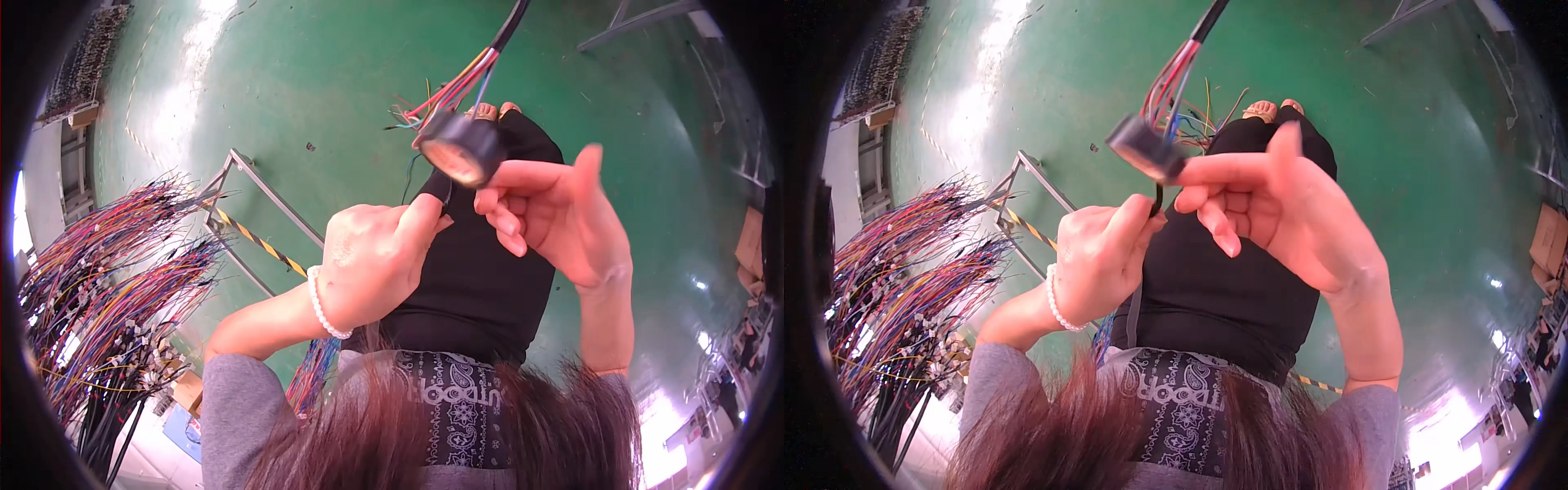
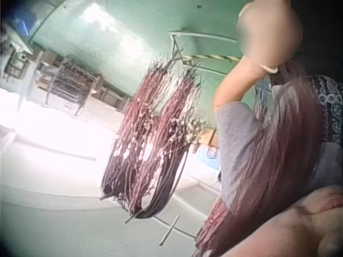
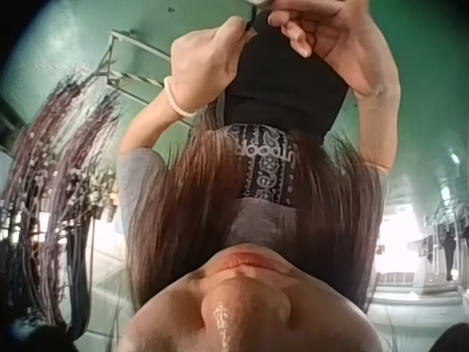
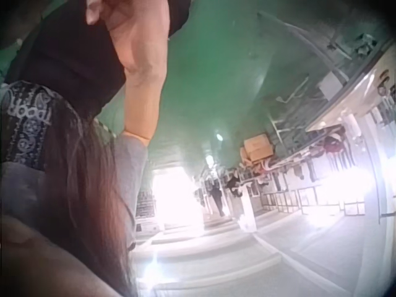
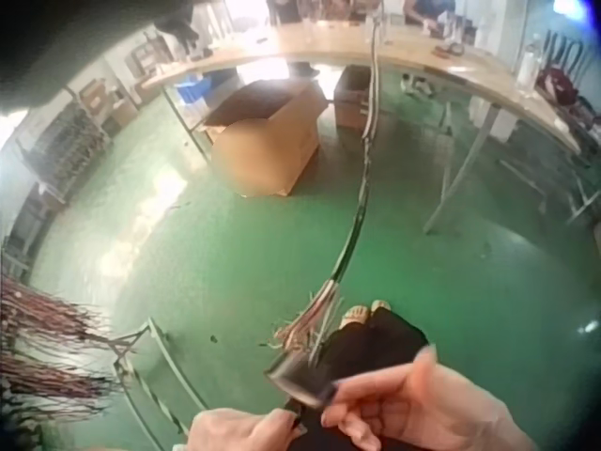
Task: Apply electrical tape to segments of a wire harness to group and organize multiple colored wires.
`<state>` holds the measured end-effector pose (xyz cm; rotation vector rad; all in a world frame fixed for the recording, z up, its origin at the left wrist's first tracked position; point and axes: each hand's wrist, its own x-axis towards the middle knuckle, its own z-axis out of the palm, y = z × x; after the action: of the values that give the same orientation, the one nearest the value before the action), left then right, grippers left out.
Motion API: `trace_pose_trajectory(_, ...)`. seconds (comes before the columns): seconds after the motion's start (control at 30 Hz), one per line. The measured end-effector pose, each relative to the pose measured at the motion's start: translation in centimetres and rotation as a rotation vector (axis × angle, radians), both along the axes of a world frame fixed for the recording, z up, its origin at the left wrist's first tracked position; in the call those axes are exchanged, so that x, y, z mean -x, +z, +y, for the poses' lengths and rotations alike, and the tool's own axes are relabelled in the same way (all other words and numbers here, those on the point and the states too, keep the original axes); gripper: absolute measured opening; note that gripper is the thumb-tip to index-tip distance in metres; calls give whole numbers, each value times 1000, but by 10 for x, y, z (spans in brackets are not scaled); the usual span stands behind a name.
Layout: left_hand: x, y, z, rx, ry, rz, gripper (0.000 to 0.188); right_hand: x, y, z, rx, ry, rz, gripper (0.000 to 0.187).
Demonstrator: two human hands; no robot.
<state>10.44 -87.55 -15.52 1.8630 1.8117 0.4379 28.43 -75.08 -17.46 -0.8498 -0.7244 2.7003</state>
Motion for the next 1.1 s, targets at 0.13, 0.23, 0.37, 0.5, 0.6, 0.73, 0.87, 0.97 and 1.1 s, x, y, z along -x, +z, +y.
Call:
trace_pose_trajectory(0.13, -9, 2, 5, -2, 84, -369, 11, 23, -11, -12, -205, -4, -5, 44)
trace_pose_trajectory(0.23, -7, 11, 8, 262, 53, -641, 16, 44, -29, -20, -187, -141, 147, 60)
trace_pose_trajectory(0.37, 5, 23, 7, 594, 127, -1076, 25, 46, -38, -1, -252, 64, 510, 63)
trace_pose_trajectory(0.5, 9, 18, 4, 523, 218, -1010, 27, 19, -29, 22, -464, 271, 120, 46)
trace_pose_trajectory(0.6, 3, 8, 3, 99, 57, -286, 13, -2, -15, 16, -390, 177, -23, 47)
trace_pose_trajectory(0.73, -6, 4, 4, 8, -18, -8, 16, -10, 2, 1, -373, 61, 104, 55)
trace_pose_trajectory(0.87, -13, 8, 11, 92, -66, -315, 9, 17, -4, -1, -398, 37, 28, 49)
trace_pose_trajectory(0.97, -11, 13, 13, 196, -40, -602, 10, 39, -17, -6, -262, -61, 186, 51)
trace_pose_trajectory(1.1, 4, 18, 11, 321, 85, -758, 23, 34, -32, -10, -564, -137, 228, 46)
